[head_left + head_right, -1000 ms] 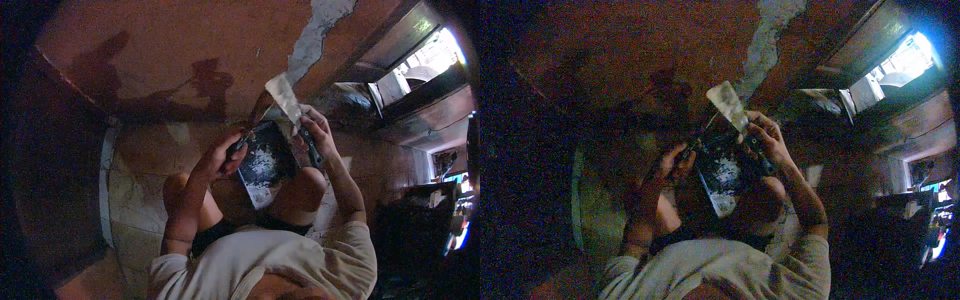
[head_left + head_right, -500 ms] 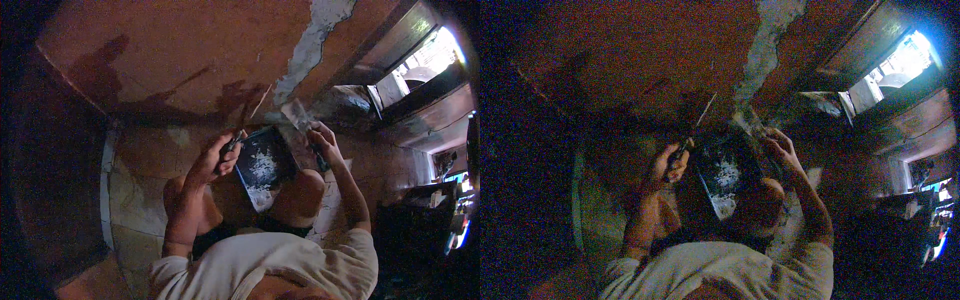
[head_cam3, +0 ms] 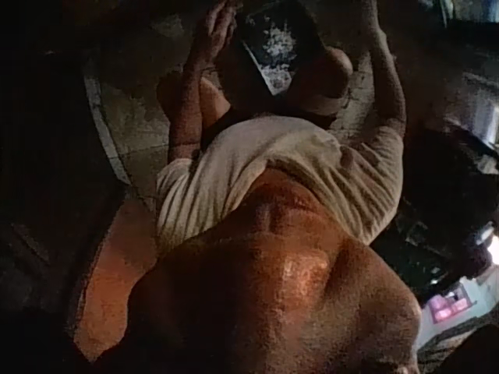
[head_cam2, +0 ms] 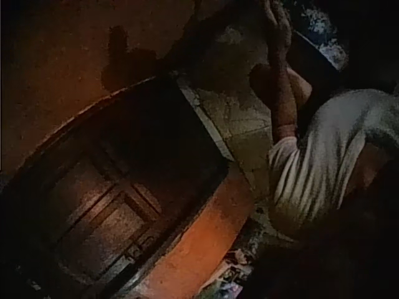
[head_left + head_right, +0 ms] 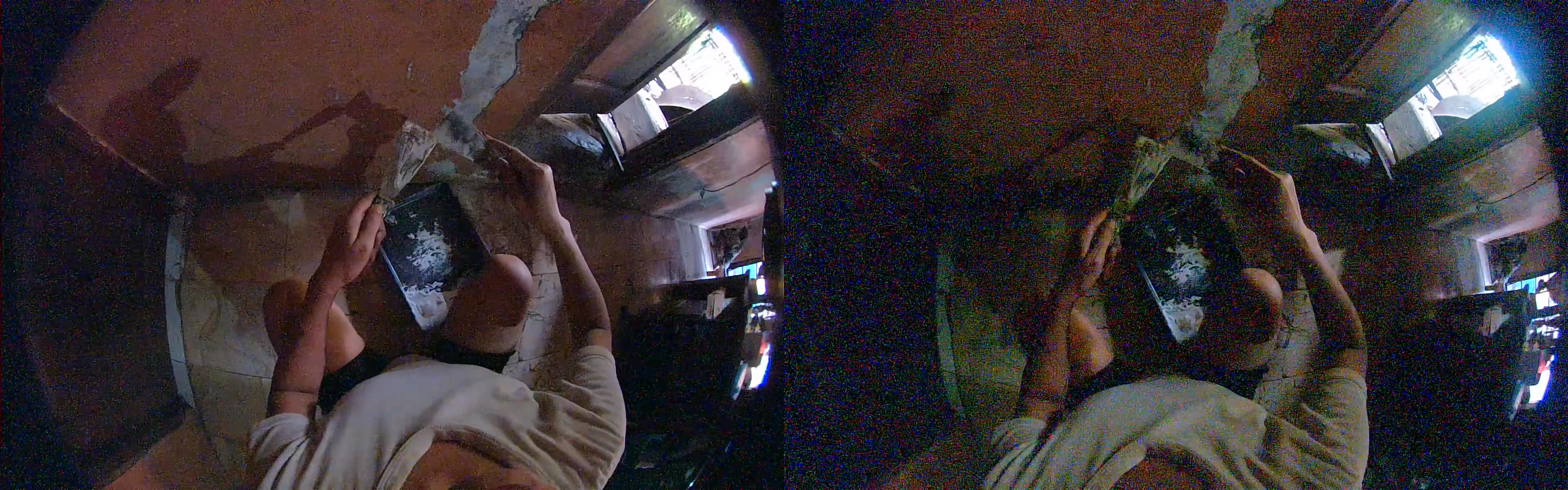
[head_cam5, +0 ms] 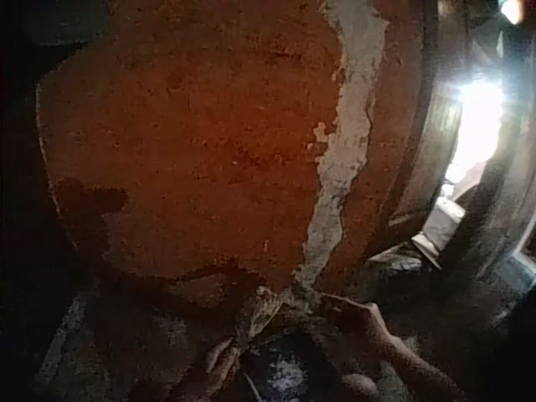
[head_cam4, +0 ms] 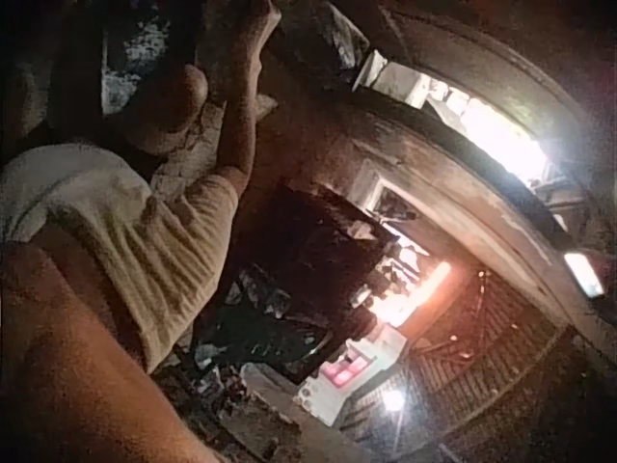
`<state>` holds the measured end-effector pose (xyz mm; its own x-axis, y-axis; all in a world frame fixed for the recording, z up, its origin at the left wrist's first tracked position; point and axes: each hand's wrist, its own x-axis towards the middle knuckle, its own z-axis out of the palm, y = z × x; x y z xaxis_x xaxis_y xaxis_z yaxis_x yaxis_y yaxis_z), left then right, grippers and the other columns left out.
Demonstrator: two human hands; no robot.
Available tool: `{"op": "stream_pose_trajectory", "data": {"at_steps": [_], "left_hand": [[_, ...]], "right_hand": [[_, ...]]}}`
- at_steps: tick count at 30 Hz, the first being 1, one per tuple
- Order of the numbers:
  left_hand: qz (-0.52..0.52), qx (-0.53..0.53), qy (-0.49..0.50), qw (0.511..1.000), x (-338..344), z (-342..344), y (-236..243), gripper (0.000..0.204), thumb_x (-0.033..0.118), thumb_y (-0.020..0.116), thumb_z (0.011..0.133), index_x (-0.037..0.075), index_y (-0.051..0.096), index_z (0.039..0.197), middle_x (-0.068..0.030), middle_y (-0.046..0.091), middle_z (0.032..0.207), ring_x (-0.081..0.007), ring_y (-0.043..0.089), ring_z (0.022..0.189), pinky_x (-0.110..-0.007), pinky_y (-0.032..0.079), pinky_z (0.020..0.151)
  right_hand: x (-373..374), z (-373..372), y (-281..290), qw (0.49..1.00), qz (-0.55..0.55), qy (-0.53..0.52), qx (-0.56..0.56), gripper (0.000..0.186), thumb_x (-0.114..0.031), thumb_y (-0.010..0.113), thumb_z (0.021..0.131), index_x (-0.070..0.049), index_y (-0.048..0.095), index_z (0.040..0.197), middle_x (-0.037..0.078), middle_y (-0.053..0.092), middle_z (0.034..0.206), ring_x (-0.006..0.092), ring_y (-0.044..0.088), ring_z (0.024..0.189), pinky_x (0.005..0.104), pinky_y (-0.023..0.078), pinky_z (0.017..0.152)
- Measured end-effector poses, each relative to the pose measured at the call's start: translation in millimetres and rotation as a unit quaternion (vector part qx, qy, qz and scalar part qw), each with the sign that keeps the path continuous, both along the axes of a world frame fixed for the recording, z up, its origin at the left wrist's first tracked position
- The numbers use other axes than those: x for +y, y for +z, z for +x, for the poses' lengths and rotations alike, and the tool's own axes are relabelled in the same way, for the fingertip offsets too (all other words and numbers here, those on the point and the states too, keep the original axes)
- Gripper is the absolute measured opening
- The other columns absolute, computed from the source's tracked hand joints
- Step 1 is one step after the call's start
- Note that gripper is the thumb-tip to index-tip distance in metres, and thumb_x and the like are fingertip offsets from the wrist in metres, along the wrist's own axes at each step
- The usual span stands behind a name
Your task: The person applies a white patching compound to a damaged area on a wall using a putty knife and then scrapes over the surface to smooth it.
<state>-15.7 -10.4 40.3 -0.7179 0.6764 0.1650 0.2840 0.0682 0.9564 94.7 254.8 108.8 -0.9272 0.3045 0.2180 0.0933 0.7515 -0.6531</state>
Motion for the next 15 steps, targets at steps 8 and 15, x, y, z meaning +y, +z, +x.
{"op": "stream_pose_trajectory", "data": {"at_steps": [8,15], "left_hand": [[-0.020,-0.190,0.023,0.981,2,2,2,0.038,0.025,0.038,0.089,0.001,0.038,0.118,0.0004,0.042,0.057,-0.0069,0.036,0.042,-0.022,0.033,0.039],[-0.032,-0.162,0.022,0.986,5,-13,-11,0.035,0.026,0.037,0.089,0.001,0.040,0.114,-0.0009,0.042,0.055,-0.0087,0.037,0.038,-0.024,0.032,0.037]], "right_hand": [[1,5,-32,0.996,-0.079,0.011,-0.028,0.034,-0.002,0.049,0.081,-0.002,0.049,0.115,0.007,0.061,0.099,0.0065,0.052,0.081,0.0233,0.045,0.069],[-34,-7,-20,0.992,0.015,0.106,-0.059,0.030,-0.008,0.048,0.083,0.001,0.051,0.111,0.010,0.061,0.096,0.0112,0.055,0.080,0.0256,0.045,0.069]]}}
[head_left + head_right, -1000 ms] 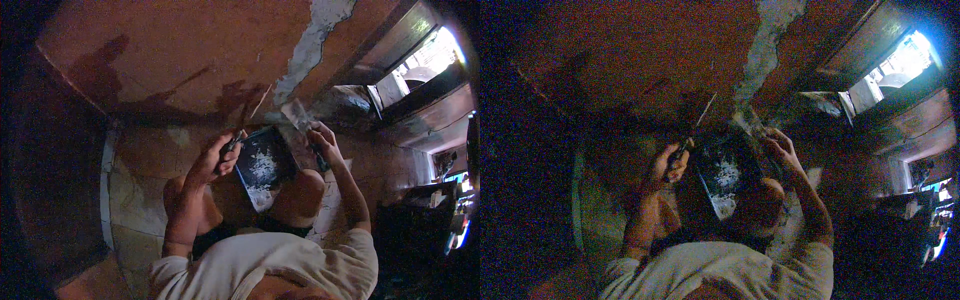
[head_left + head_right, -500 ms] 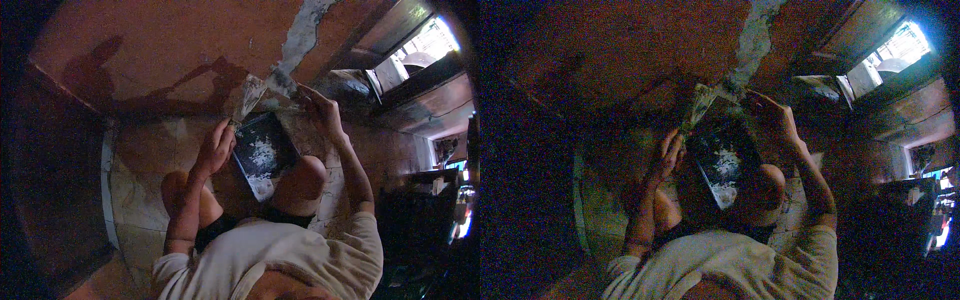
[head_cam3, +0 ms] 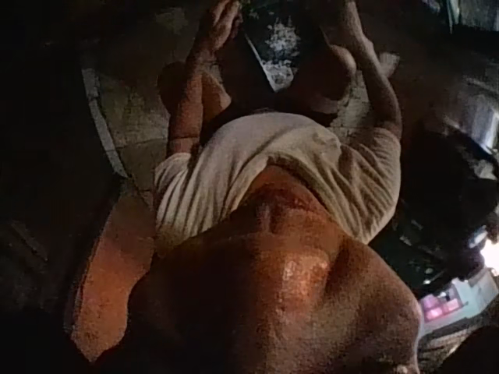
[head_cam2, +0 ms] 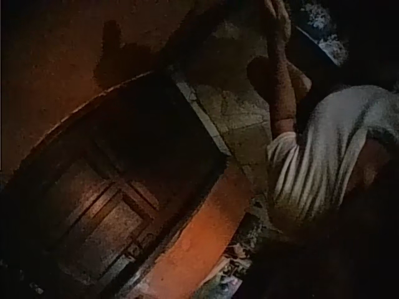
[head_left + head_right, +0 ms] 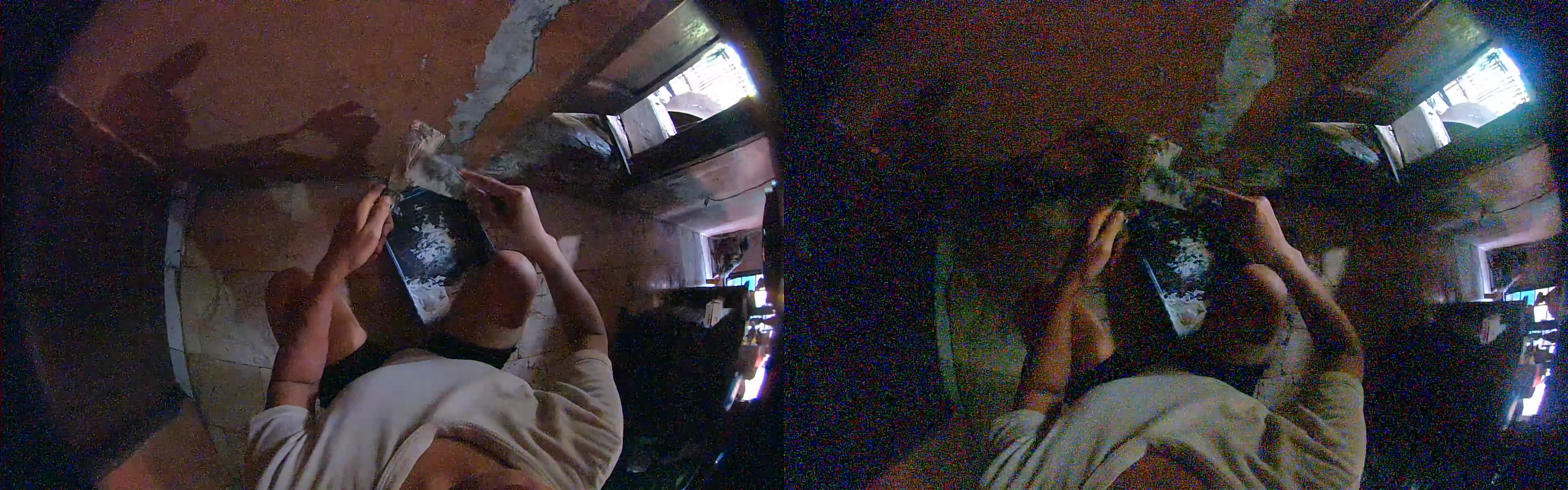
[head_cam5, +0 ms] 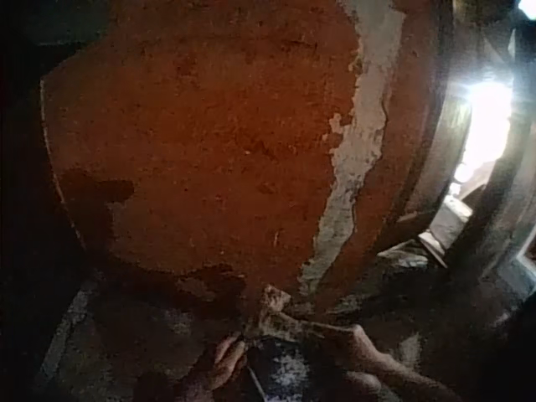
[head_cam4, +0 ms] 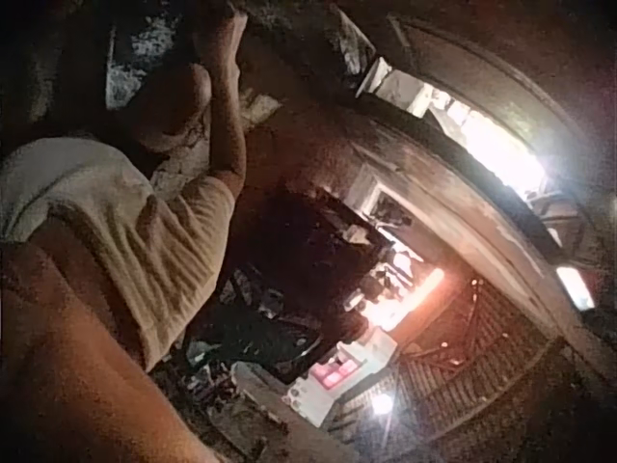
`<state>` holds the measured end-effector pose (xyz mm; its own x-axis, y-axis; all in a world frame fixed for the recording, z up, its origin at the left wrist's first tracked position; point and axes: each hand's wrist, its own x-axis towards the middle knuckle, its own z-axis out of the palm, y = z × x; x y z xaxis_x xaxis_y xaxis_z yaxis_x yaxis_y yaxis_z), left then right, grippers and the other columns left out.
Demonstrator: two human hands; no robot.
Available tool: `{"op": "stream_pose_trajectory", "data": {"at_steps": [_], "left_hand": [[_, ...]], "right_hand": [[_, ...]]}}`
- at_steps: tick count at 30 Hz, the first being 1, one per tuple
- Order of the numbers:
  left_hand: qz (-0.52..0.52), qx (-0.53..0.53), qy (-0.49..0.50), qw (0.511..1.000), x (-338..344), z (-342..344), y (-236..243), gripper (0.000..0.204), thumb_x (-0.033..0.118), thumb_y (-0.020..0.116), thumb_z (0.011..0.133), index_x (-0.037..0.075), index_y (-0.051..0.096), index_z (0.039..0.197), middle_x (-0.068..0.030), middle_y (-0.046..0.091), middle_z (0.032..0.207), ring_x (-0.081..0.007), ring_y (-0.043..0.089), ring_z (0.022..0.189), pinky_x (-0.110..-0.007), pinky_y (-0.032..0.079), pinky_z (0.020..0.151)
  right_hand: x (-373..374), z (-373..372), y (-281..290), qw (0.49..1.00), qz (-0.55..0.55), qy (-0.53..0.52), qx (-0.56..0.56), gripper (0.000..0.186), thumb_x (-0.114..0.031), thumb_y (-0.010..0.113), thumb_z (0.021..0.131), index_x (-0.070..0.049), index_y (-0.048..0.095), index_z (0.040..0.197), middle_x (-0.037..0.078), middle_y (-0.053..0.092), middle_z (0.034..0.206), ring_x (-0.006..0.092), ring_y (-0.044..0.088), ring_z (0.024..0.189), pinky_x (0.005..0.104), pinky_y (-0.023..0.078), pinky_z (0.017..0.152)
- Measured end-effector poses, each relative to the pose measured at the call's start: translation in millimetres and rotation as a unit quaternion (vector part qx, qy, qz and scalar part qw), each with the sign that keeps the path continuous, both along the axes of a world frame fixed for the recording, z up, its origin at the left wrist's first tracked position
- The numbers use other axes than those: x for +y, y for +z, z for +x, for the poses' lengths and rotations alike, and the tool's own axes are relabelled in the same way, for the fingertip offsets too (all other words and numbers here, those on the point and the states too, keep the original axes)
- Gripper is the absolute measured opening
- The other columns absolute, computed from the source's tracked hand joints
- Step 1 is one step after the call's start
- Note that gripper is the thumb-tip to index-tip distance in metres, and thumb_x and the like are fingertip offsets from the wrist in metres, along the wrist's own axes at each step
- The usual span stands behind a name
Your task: The person applies a white patching compound to a damaged area on a wall using a putty knife and then scrapes over the surface to smooth it.
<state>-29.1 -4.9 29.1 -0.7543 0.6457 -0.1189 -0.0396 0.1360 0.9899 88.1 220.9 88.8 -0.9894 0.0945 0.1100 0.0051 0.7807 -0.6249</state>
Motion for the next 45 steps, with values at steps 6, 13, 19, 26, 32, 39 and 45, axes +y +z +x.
{"op": "stream_pose_trajectory", "data": {"at_steps": [6,13,19,26,32,39,45], "left_hand": [[0.113,0.072,-0.071,0.988,6,1,-11,0.033,0.027,0.036,0.090,0.001,0.045,0.109,-0.0025,0.044,0.053,-0.0103,0.038,0.034,-0.025,0.032,0.032],[0.032,-0.121,-0.078,0.989,27,-11,-47,0.038,0.033,0.034,0.090,0.008,0.033,0.118,-0.0013,0.040,0.056,-0.0091,0.037,0.037,-0.025,0.033,0.031],[0.032,-0.128,-0.041,0.990,34,-6,-34,0.033,0.035,0.038,0.088,0.007,0.040,0.105,-0.0001,0.040,0.055,-0.0080,0.037,0.038,-0.023,0.033,0.033],[0.040,-0.138,-0.081,0.986,37,-14,-49,0.031,0.033,0.038,0.088,0.006,0.043,0.104,0.0010,0.039,0.054,-0.0072,0.037,0.037,-0.023,0.032,0.033],[-0.005,-0.045,-0.099,0.994,33,-14,-48,0.032,0.031,0.036,0.089,0.003,0.042,0.103,-0.0004,0.040,0.054,-0.0082,0.039,0.038,-0.024,0.034,0.034],[0.000,-0.088,-0.127,0.988,34,-13,-52,0.032,0.030,0.036,0.089,0.003,0.039,0.106,-0.0014,0.042,0.055,-0.0095,0.040,0.039,-0.025,0.036,0.034],[0.036,-0.092,-0.079,0.992,32,-14,-75,0.029,0.029,0.036,0.089,0.004,0.040,0.104,-0.0021,0.043,0.055,-0.0100,0.041,0.038,-0.025,0.036,0.033]], "right_hand": [[18,18,47,0.953,-0.291,-0.044,0.075,0.028,-0.011,0.048,0.083,0.003,0.051,0.108,0.008,0.059,0.089,0.0133,0.054,0.076,0.0255,0.044,0.066],[91,-29,172,0.890,-0.055,-0.074,0.447,0.033,0.000,0.049,0.080,0.001,0.050,0.112,0.009,0.052,0.101,0.0150,0.049,0.086,0.0240,0.041,0.070],[107,-80,266,0.804,0.196,-0.128,0.547,0.048,0.012,0.049,0.073,-0.011,0.051,0.115,0.009,0.046,0.089,0.0193,0.046,0.077,0.0250,0.040,0.068],[131,-113,284,0.673,0.441,-0.125,0.581,0.052,0.013,0.049,0.072,-0.013,0.050,0.117,0.009,0.042,0.091,0.0199,0.045,0.075,0.0266,0.040,0.066],[101,-115,294,0.661,0.426,-0.085,0.612,0.051,0.009,0.052,0.072,-0.015,0.050,0.117,0.010,0.044,0.092,0.0207,0.046,0.074,0.0273,0.040,0.064],[109,-122,299,0.628,0.451,-0.126,0.622,0.050,0.006,0.054,0.072,-0.017,0.050,0.116,0.011,0.046,0.086,0.0216,0.047,0.070,0.0291,0.041,0.060],[104,-110,251,0.803,0.280,-0.116,0.513,0.049,0.006,0.055,0.072,-0.017,0.052,0.115,0.009,0.044,0.081,0.0195,0.044,0.066,0.0291,0.040,0.059]]}}
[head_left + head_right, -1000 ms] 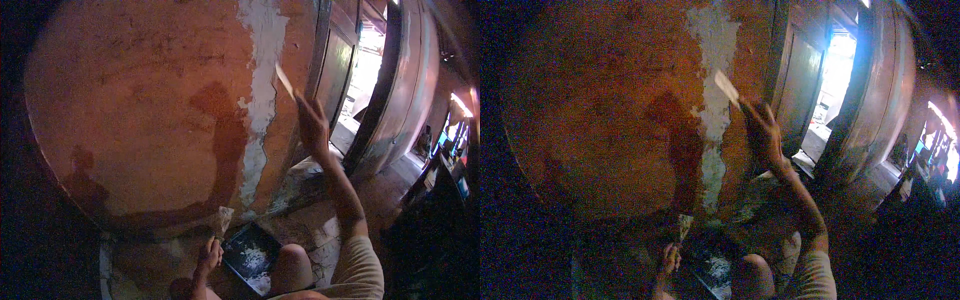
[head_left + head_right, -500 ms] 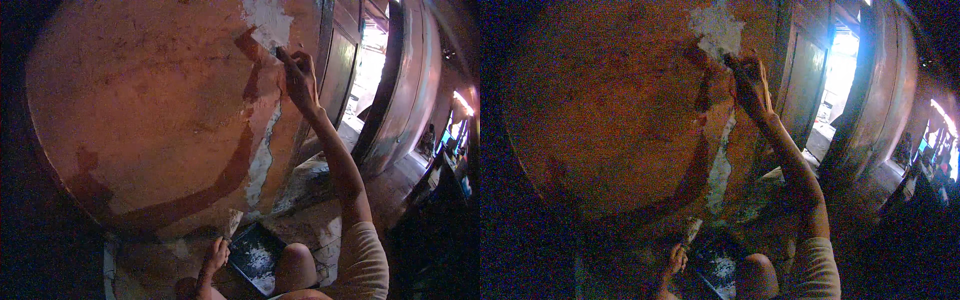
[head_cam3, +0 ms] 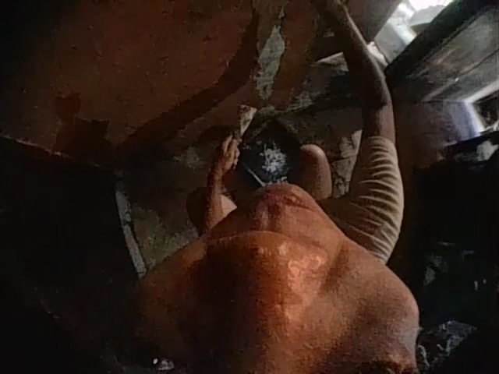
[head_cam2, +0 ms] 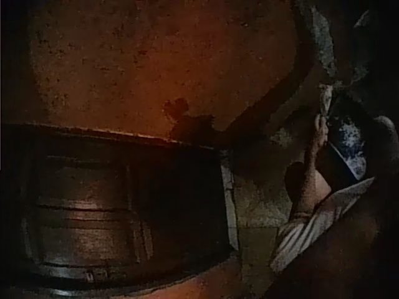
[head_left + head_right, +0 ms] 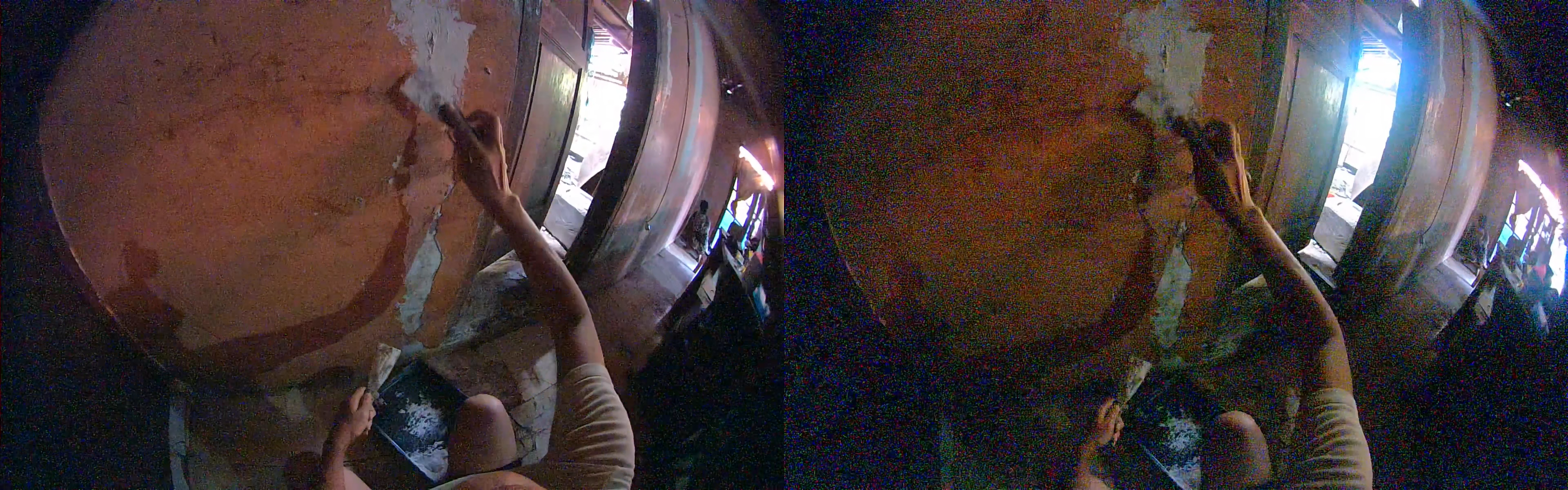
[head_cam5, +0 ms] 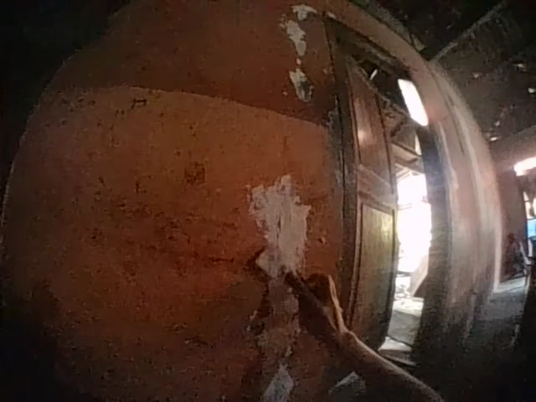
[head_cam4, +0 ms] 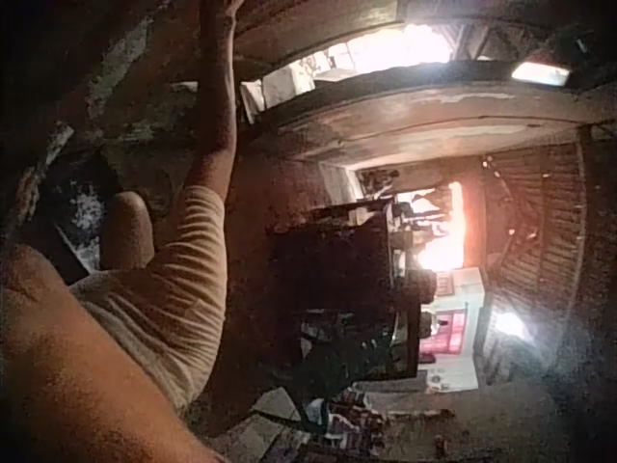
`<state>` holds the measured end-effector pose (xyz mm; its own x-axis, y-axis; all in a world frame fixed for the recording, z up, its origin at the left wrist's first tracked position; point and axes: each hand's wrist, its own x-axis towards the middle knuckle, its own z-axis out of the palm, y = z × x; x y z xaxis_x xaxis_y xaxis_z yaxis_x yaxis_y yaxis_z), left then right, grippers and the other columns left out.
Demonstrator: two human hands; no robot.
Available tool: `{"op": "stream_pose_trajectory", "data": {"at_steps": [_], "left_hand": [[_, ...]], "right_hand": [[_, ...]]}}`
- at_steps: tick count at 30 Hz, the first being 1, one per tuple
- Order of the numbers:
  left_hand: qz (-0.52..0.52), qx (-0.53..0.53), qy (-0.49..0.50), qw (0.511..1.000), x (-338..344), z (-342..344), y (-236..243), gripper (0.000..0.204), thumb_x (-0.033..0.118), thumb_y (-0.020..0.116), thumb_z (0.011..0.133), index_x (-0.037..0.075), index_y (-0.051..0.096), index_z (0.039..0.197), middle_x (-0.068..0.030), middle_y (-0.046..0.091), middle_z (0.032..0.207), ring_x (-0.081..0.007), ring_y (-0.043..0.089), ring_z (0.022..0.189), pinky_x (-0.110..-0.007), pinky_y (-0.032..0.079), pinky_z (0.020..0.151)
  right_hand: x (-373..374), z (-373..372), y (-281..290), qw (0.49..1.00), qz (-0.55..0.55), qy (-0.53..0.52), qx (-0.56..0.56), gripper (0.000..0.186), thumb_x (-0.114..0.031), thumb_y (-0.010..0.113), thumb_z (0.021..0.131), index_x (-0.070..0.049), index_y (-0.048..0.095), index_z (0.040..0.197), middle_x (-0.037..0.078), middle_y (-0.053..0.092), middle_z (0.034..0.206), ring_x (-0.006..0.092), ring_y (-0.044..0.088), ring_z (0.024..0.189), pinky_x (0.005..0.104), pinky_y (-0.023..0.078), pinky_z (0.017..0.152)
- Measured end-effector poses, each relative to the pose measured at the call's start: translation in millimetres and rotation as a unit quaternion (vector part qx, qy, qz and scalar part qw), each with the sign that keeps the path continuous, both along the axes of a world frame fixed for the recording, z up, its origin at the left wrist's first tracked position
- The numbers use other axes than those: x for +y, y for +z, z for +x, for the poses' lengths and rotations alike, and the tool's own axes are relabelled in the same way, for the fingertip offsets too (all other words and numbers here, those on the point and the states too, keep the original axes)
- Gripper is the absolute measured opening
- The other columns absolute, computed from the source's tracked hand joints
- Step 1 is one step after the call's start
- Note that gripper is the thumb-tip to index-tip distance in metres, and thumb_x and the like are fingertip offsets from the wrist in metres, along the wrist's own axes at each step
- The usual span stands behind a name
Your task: The person applies a white patching compound to a damaged area on a wall using a putty knife and then scrapes over the surface to smooth it.
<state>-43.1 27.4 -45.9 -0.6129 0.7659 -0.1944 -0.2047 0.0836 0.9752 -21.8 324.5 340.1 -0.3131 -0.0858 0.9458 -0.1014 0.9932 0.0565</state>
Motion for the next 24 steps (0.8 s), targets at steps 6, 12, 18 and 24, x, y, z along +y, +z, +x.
{"op": "stream_pose_trajectory", "data": {"at_steps": [6,12,18,24], "left_hand": [[-0.040,0.015,-0.071,0.997,0,-1,11,0.029,0.028,0.036,0.089,0.005,0.040,0.105,-0.0019,0.042,0.054,-0.0104,0.039,0.037,-0.025,0.035,0.032],[-0.059,-0.021,-0.042,0.997,-3,2,31,0.033,0.030,0.037,0.089,0.005,0.039,0.110,-0.0014,0.042,0.054,-0.0103,0.038,0.037,-0.026,0.034,0.033],[-0.054,0.019,-0.055,0.997,-2,0,20,0.034,0.030,0.037,0.089,0.006,0.038,0.111,-0.0012,0.042,0.055,-0.0099,0.038,0.037,-0.026,0.033,0.033],[-0.034,-0.003,-0.030,0.999,-8,13,29,0.028,0.029,0.036,0.089,0.004,0.042,0.101,-0.0012,0.041,0.053,-0.0098,0.037,0.036,-0.025,0.032,0.033]], "right_hand": [[4,-1,19,0.996,-0.048,0.026,0.066,0.046,0.007,0.049,0.074,-0.015,0.053,0.114,0.009,0.046,0.083,0.0199,0.046,0.071,0.0275,0.040,0.064],[4,-8,30,0.976,0.083,-0.063,0.193,0.038,0.002,0.049,0.078,-0.010,0.052,0.113,0.009,0.052,0.086,0.0161,0.051,0.069,0.0247,0.041,0.060],[-17,6,26,0.946,-0.233,0.221,0.048,0.036,-0.014,0.044,0.087,-0.003,0.041,0.121,0.002,0.057,0.079,0.0070,0.047,0.057,0.0200,0.041,0.053],[-44,31,38,0.905,-0.325,0.275,-0.015,0.042,-0.022,0.045,0.088,-0.005,0.037,0.125,0.004,0.055,0.086,0.0055,0.047,0.065,0.0192,0.040,0.057]]}}
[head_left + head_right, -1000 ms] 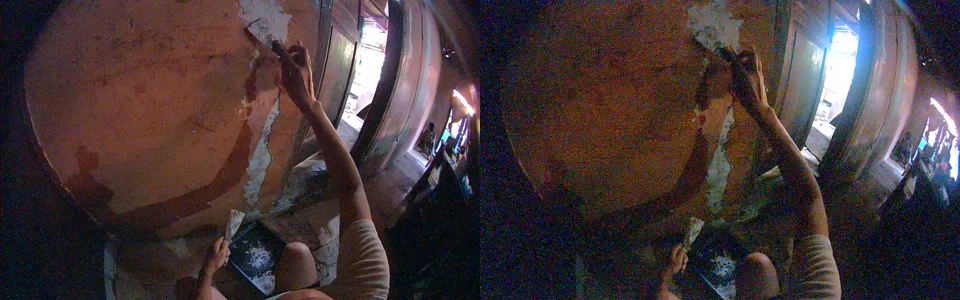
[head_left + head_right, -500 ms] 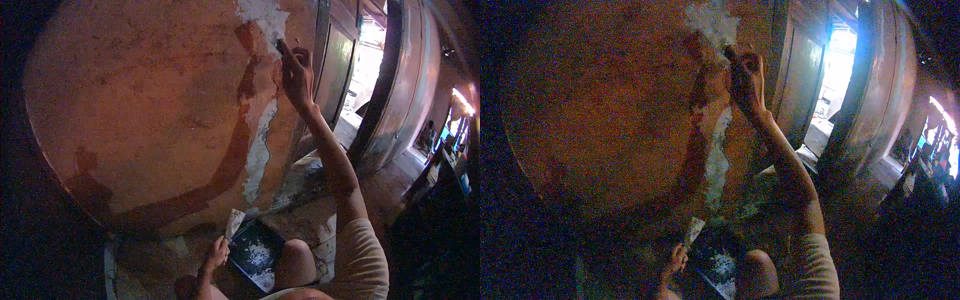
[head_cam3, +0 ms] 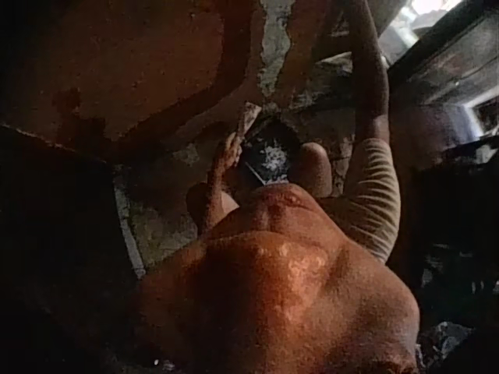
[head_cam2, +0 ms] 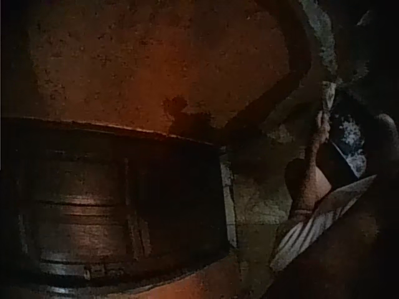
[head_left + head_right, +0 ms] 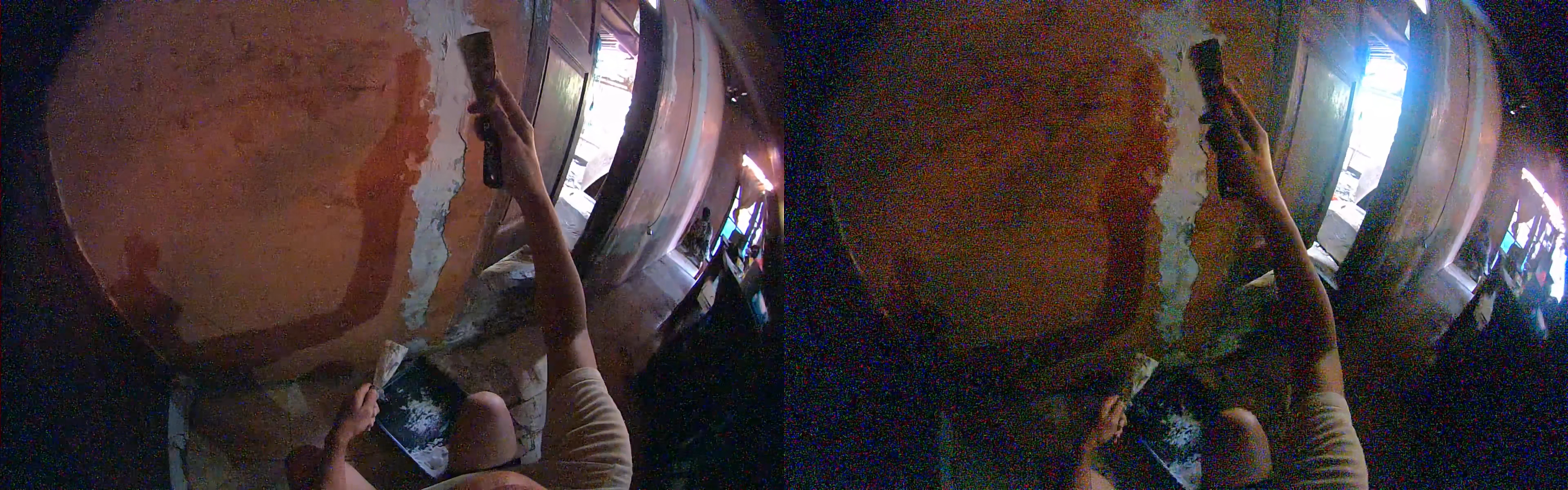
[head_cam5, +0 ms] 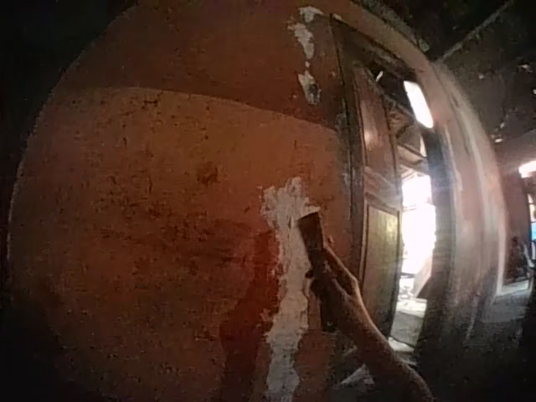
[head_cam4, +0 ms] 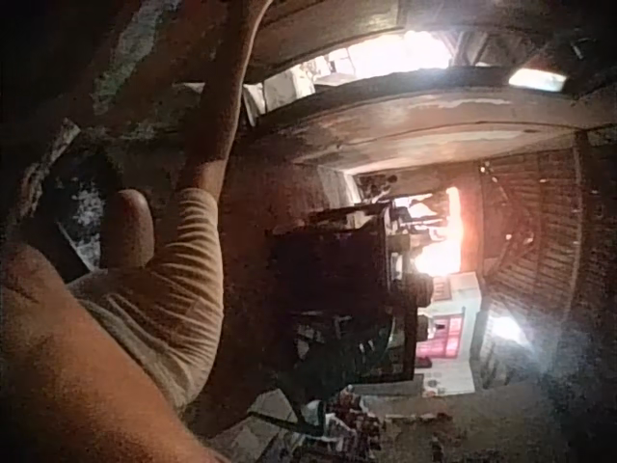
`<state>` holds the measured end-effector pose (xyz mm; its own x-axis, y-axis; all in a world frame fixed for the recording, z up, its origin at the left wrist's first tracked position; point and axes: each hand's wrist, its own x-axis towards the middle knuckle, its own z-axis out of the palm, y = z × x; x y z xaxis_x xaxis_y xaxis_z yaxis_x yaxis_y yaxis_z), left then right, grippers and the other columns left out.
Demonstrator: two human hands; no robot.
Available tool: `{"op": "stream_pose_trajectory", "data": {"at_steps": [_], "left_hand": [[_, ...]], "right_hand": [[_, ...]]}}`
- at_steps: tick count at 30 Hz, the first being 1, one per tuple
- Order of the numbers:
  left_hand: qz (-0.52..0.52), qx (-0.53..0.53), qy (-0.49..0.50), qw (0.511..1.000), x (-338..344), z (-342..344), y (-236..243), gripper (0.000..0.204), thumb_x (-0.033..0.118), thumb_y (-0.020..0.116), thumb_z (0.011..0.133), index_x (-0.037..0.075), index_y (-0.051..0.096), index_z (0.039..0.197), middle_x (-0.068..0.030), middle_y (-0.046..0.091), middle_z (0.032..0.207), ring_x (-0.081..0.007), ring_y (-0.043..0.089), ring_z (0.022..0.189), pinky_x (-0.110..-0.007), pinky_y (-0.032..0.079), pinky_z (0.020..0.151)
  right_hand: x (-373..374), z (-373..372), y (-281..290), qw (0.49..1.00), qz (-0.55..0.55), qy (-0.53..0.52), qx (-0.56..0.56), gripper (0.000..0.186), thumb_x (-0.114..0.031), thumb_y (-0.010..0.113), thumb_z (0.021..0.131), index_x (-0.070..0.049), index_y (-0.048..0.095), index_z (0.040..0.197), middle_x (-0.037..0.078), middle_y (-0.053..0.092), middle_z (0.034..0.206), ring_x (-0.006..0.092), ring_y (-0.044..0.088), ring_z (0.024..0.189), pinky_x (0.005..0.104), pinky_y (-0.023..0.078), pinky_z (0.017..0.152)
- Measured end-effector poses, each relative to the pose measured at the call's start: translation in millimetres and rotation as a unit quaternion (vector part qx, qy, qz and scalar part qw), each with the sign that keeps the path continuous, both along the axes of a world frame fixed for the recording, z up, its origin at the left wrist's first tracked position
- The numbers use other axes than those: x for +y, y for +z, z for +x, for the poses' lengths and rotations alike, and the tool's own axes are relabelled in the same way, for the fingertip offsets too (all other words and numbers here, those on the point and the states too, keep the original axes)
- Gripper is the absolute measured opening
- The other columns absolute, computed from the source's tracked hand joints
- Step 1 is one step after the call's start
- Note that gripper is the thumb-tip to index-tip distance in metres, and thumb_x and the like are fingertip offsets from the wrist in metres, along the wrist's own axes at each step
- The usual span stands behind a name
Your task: The person applies a white patching compound to a damaged area on a wall using a putty knife and then scrapes over the surface to smooth it.
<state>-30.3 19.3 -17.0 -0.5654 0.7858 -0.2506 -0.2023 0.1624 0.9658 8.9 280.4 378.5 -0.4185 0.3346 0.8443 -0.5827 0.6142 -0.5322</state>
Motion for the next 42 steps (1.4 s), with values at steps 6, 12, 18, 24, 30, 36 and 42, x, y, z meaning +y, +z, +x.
{"op": "stream_pose_trajectory", "data": {"at_steps": [6,12,18,24,30,36,42], "left_hand": [[0.083,0.033,-0.044,0.995,-6,0,21,0.034,0.034,0.035,0.089,0.004,0.046,0.078,-0.0015,0.041,0.047,-0.0111,0.038,0.033,-0.026,0.032,0.032],[0.221,-0.271,0.003,0.937,-27,-21,48,0.038,0.038,0.032,0.088,0.004,0.049,0.087,-0.0002,0.040,0.046,-0.0100,0.037,0.034,-0.023,0.032,0.034],[0.253,-0.286,0.014,0.924,-36,-7,97,0.036,0.035,0.033,0.089,0.006,0.045,0.105,0.0026,0.034,0.053,-0.0068,0.032,0.035,-0.021,0.030,0.032],[0.190,-0.262,0.010,0.946,-38,-2,81,0.034,0.034,0.033,0.089,0.005,0.045,0.103,0.0025,0.034,0.053,-0.0054,0.031,0.035,-0.020,0.029,0.032],[0.256,-0.221,0.031,0.941,-41,-11,80,0.033,0.031,0.030,0.091,0.006,0.045,0.106,0.0020,0.035,0.053,-0.0055,0.032,0.036,-0.021,0.029,0.033],[0.139,-0.045,0.152,0.978,-34,5,85,0.031,0.027,0.035,0.090,0.004,0.043,0.110,0.0008,0.041,0.056,-0.0051,0.034,0.040,-0.020,0.029,0.036],[0.074,-0.007,0.085,0.994,-31,1,84,0.031,0.026,0.037,0.090,0.004,0.044,0.111,0.0002,0.042,0.057,-0.0058,0.036,0.041,-0.021,0.032,0.039]], "right_hand": [[-2,-8,-27,0.997,0.078,0.009,0.004,0.041,-0.017,0.048,0.085,-0.010,0.039,0.124,0.004,0.055,0.083,0.0082,0.047,0.067,0.0213,0.041,0.059],[-75,21,-175,0.923,0.160,0.029,-0.348,0.050,0.003,0.048,0.077,-0.017,0.043,0.122,0.008,0.050,0.095,0.0164,0.050,0.070,0.0260,0.042,0.057],[-83,23,-223,0.880,0.414,-0.024,-0.231,0.066,0.008,0.053,0.062,-0.021,0.045,0.121,0.013,0.048,0.096,0.0324,0.050,0.084,0.0353,0.045,0.069],[-47,51,-281,0.844,0.441,-0.054,-0.300,0.064,0.005,0.055,0.063,-0.022,0.045,0.121,0.012,0.048,0.098,0.0314,0.050,0.085,0.0362,0.045,0.073],[50,90,-361,0.866,0.359,-0.062,-0.343,0.054,0.000,0.054,0.070,-0.016,0.045,0.121,0.006,0.053,0.096,0.0212,0.053,0.074,0.0269,0.047,0.060],[-48,58,-238,0.907,-0.096,0.104,-0.396,0.042,-0.015,0.046,0.086,-0.004,0.035,0.126,0.003,0.057,0.090,0.0072,0.051,0.073,0.0195,0.042,0.059],[-23,45,-278,0.877,-0.225,0.219,-0.364,0.048,-0.011,0.050,0.085,-0.003,0.029,0.127,0.005,0.050,0.111,0.0103,0.048,0.094,0.0240,0.038,0.082]]}}
